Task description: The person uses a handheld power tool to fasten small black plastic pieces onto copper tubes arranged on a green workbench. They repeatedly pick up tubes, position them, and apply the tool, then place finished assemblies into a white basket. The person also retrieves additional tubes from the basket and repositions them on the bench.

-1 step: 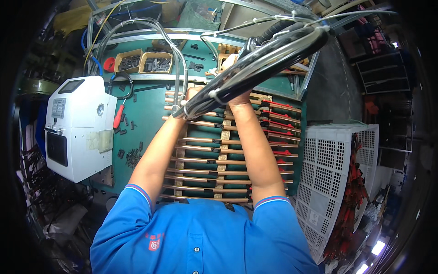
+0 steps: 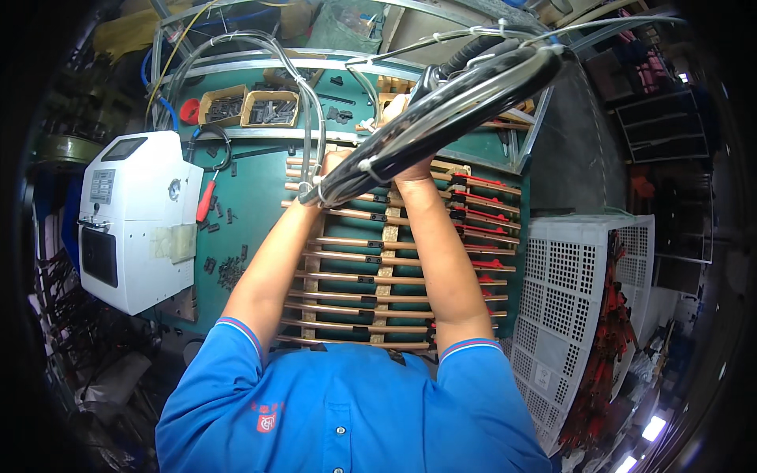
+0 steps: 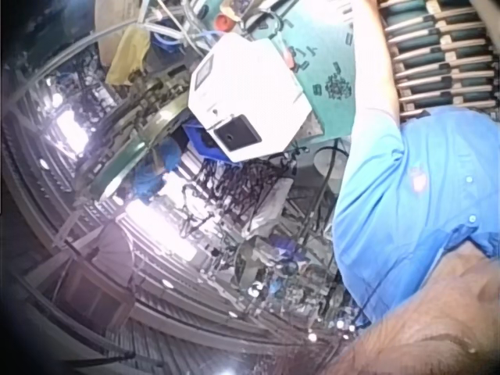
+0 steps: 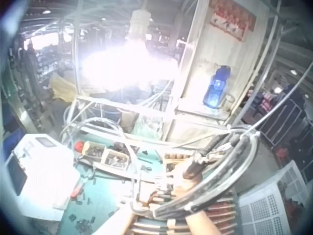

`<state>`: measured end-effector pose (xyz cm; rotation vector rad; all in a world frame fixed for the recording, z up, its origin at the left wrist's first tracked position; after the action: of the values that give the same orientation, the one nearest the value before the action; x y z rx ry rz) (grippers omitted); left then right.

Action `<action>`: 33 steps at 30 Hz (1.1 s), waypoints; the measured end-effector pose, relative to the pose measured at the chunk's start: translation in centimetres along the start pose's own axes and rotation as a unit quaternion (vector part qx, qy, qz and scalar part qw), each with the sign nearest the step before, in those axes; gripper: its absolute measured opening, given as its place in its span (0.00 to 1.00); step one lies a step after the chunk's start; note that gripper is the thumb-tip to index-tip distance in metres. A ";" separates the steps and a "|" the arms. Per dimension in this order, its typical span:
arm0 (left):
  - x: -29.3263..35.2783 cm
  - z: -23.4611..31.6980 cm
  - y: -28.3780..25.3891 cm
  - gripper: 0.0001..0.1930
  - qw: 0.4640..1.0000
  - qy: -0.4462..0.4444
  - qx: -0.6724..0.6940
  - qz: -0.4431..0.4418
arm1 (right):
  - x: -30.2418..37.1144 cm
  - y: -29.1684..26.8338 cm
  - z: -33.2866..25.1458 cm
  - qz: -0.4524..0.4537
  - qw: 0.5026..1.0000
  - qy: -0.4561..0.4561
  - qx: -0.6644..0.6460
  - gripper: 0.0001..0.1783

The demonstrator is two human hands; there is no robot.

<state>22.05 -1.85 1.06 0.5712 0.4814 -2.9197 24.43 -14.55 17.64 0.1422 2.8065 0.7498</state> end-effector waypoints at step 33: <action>19.3 12.2 -5.1 0.12 0.986 0.012 -0.167 0.012 | -13.9 -2.2 -9.7 0.197 0.931 -0.201 0.232 0.12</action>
<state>-0.84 -2.34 5.71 0.5587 0.9348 -2.7238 35.41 -23.24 27.47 0.8564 2.5163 0.0799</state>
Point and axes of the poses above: each hand's wrist, its own x-axis away from the middle knuckle, its own y-axis out of the palm, z = x × y, the point moved 7 cm from there along -x, towards the middle knuckle, and after that the axes turned 12 degrees about z, right-handed, at the moved point
